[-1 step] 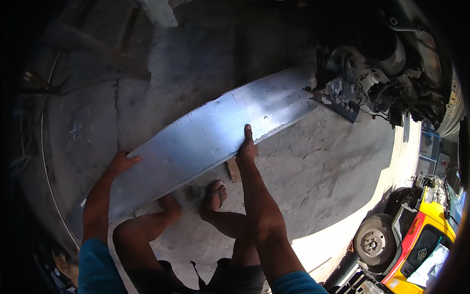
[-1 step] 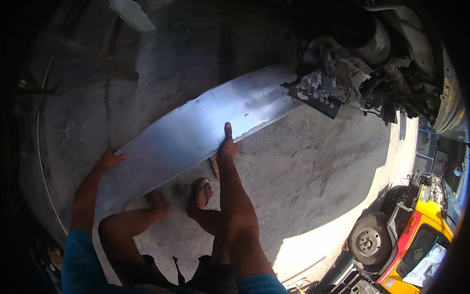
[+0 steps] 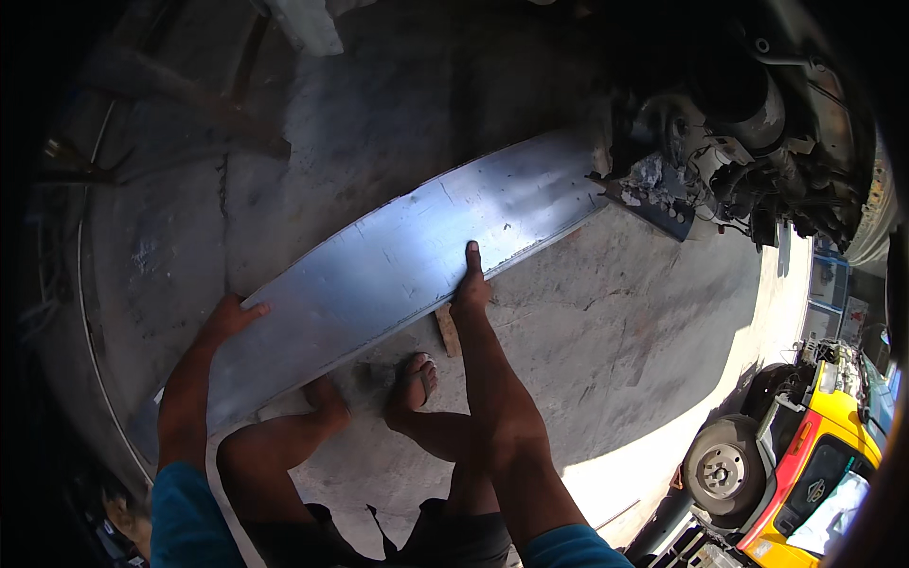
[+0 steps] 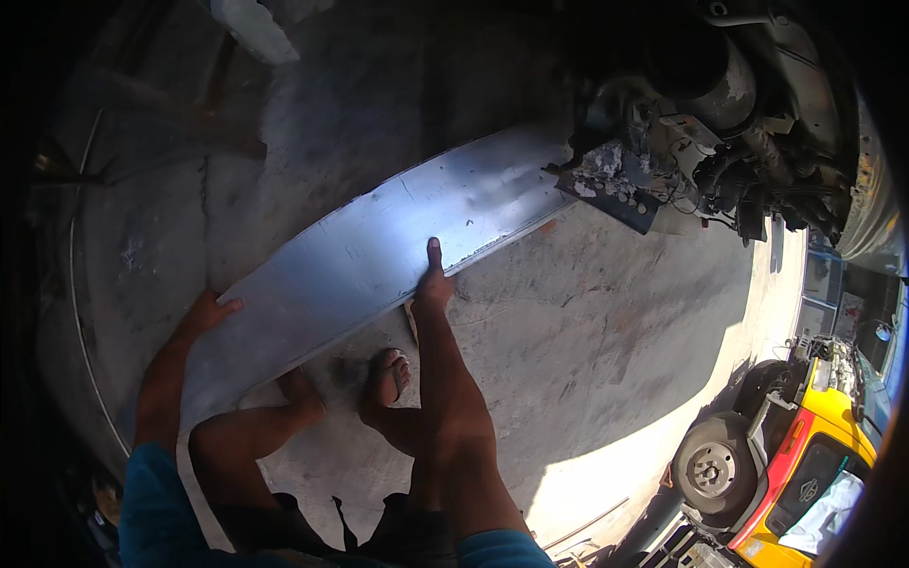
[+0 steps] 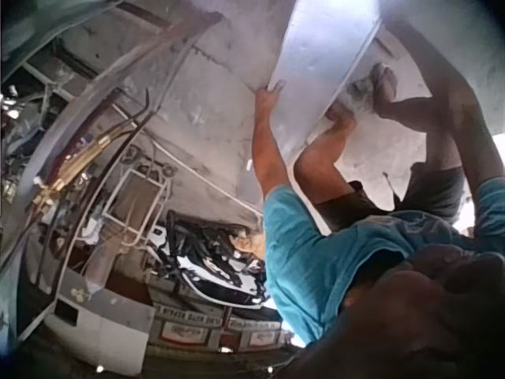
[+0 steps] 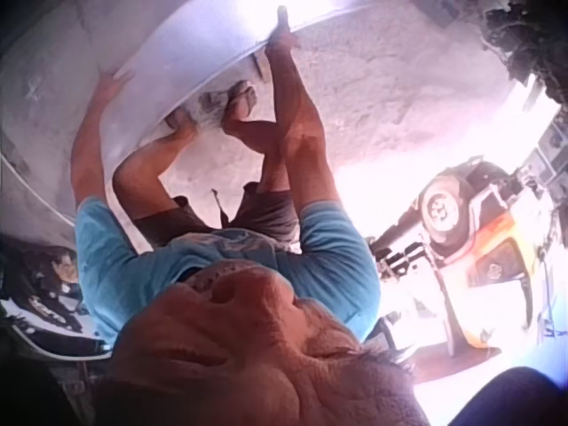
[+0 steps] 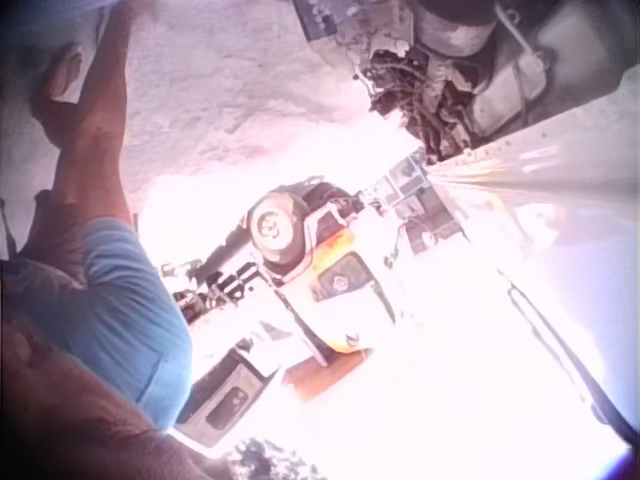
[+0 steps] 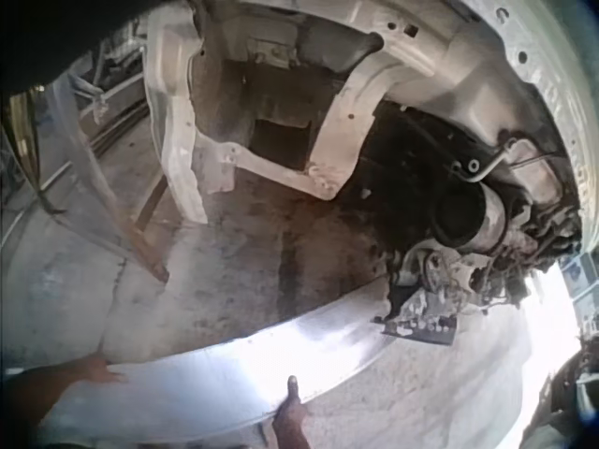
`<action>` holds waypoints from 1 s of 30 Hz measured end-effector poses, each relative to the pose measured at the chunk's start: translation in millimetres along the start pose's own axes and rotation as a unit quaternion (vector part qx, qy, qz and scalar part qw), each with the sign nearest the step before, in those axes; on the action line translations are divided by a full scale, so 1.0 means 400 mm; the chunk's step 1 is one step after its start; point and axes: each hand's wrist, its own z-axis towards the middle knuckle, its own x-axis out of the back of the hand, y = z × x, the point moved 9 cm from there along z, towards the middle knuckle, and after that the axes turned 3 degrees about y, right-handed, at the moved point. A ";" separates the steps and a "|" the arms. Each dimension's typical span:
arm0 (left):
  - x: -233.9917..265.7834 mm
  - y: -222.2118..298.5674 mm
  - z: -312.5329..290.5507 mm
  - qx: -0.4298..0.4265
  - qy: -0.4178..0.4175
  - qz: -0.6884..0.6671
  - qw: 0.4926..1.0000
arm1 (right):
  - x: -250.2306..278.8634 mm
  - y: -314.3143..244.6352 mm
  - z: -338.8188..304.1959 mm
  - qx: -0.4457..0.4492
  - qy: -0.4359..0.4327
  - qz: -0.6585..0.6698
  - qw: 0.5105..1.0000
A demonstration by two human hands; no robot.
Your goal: The person kneels to handle a long silver metal panel, aligning it against a vehicle's undercarriage. They then use a hammer and a blue hydraulic bottle jack to adjust the panel's position and apply pressure to the vehicle frame.
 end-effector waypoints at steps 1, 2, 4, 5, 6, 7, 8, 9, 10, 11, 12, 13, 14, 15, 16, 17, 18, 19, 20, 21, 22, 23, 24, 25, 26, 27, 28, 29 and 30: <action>0.018 -0.044 -0.019 0.030 0.008 0.009 0.999 | -0.063 0.003 -0.051 -0.022 -0.009 -0.013 1.000; 0.038 -0.045 -0.017 0.044 0.010 0.019 0.999 | -0.079 0.010 -0.047 -0.022 -0.003 -0.031 0.999; 0.065 -0.055 0.015 0.061 0.013 0.026 0.998 | -0.139 -0.001 -0.020 0.044 -0.041 0.002 0.998; 0.076 -0.075 0.029 0.070 0.012 0.022 0.997 | -0.162 0.012 -0.021 0.026 -0.030 -0.016 0.999; 0.086 -0.094 0.041 0.078 0.010 0.018 0.997 | -0.178 0.023 -0.022 0.008 -0.018 -0.034 0.999; 0.103 -0.126 0.046 0.086 0.042 0.033 0.995 | -0.190 0.040 -0.028 -0.011 -0.006 -0.052 0.999; 0.118 -0.150 0.052 0.091 0.075 0.049 0.992 | -0.214 0.033 -0.033 0.020 -0.018 -0.047 0.999; 0.135 -0.169 0.064 0.096 0.109 0.064 0.987 | -0.228 0.032 -0.031 0.021 -0.016 -0.064 0.998; 0.134 -0.158 0.075 0.092 0.096 0.049 0.990 | -0.222 0.028 -0.042 0.021 -0.005 -0.081 0.997; 0.137 -0.143 0.084 0.087 0.082 0.035 0.992 | -0.218 0.022 -0.049 0.021 0.006 -0.096 0.995; 0.135 -0.129 0.096 0.082 0.067 0.022 0.994 | -0.217 0.041 0.000 0.055 0.020 -0.059 0.997; 0.138 -0.140 0.097 0.081 0.073 0.020 0.994 | -0.227 0.047 0.008 0.062 0.020 -0.064 0.996; 0.140 -0.147 0.103 0.076 0.079 0.020 0.994 | -0.228 0.047 0.011 0.070 0.023 -0.065 0.995; 0.141 -0.153 0.111 0.071 0.084 0.019 0.994 | -0.226 0.047 0.014 0.079 0.026 -0.066 0.994; 0.137 -0.171 0.120 0.079 0.075 0.014 0.994 | -0.236 0.057 0.031 0.095 0.008 -0.046 0.994; 0.129 -0.188 0.128 0.089 0.064 0.010 0.994 | -0.247 0.057 0.023 0.096 -0.007 -0.041 0.995; 0.125 -0.205 0.135 0.099 0.054 0.006 0.994 | -0.257 0.054 0.016 0.097 -0.022 -0.036 0.994; 0.128 -0.199 0.133 0.084 0.066 -0.024 0.994 | -0.270 0.054 0.012 0.097 -0.034 -0.033 0.994; 0.123 -0.173 0.127 0.067 0.073 -0.052 0.994 | -0.268 0.054 0.026 0.114 -0.029 -0.031 0.993; 0.121 -0.146 0.127 0.050 0.080 -0.081 0.992 | -0.263 0.064 0.036 0.115 -0.025 -0.015 0.993; 0.128 -0.125 0.134 0.056 0.088 -0.049 0.993 | -0.266 0.062 0.033 0.118 -0.026 0.001 0.993; 0.132 -0.106 0.146 0.063 0.096 -0.018 0.993 | -0.269 0.057 0.033 0.121 -0.027 0.017 0.992; 0.136 -0.089 0.156 0.071 0.105 0.013 0.992 | -0.280 0.050 0.034 0.120 -0.050 0.038 0.991; 0.131 -0.073 0.158 0.062 0.107 0.000 0.992 | -0.283 0.048 0.022 0.115 -0.072 0.059 0.989; 0.124 -0.061 0.157 0.053 0.108 -0.014 0.993 | -0.288 0.045 0.010 0.109 -0.094 0.079 0.986; 0.119 -0.057 0.158 0.045 0.109 -0.027 0.993 | -0.290 0.045 0.000 0.099 -0.099 0.089 0.986; 0.115 -0.068 0.163 0.062 0.119 -0.035 0.990 | -0.288 0.036 -0.007 0.093 -0.103 0.100 0.985; 0.112 -0.084 0.166 0.078 0.129 -0.042 0.988 | -0.291 0.033 -0.008 0.086 -0.108 0.110 0.984; 0.108 -0.100 0.168 0.095 0.139 -0.049 0.985 | -0.302 0.038 -0.007 0.047 -0.126 0.149 0.980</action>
